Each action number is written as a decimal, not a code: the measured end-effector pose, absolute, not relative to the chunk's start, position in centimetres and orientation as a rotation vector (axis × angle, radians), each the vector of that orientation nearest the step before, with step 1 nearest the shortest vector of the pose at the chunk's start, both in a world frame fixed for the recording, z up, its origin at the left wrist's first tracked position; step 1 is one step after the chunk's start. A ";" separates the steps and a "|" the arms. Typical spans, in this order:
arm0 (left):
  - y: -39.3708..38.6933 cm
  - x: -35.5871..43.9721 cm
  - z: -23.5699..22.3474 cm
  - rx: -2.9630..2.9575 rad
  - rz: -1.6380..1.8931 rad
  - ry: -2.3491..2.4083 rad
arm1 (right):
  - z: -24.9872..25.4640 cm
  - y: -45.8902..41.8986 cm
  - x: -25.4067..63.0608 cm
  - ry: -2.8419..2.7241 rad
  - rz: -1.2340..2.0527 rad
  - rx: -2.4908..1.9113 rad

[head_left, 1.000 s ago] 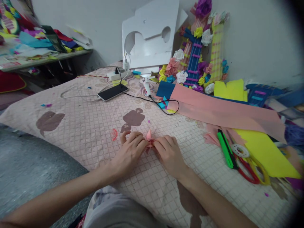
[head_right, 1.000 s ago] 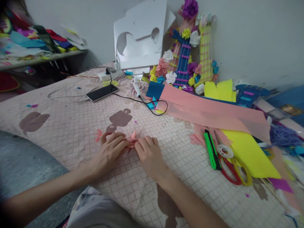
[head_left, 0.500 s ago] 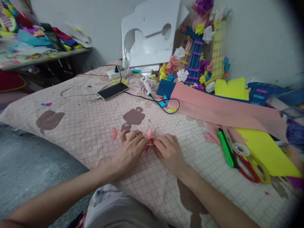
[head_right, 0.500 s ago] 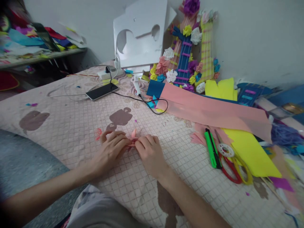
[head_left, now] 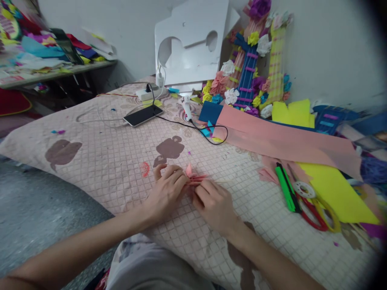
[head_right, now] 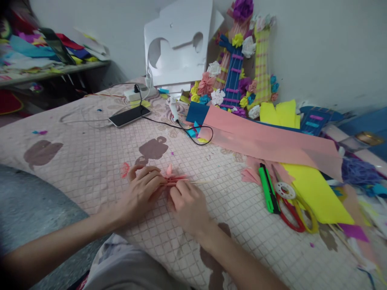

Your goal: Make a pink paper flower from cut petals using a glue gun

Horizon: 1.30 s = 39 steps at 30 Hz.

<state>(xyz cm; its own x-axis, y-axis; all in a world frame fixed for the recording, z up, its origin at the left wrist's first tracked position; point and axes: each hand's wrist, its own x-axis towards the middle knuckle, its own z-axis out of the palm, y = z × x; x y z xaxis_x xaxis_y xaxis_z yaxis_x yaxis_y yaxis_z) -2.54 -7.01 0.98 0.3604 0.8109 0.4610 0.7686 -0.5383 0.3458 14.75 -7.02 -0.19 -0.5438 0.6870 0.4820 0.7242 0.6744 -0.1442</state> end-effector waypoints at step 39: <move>-7.3 -2.8 0.6 2.696 0.813 1.437 | 0.1 -5.3 15.6 -2.489 -0.141 -0.987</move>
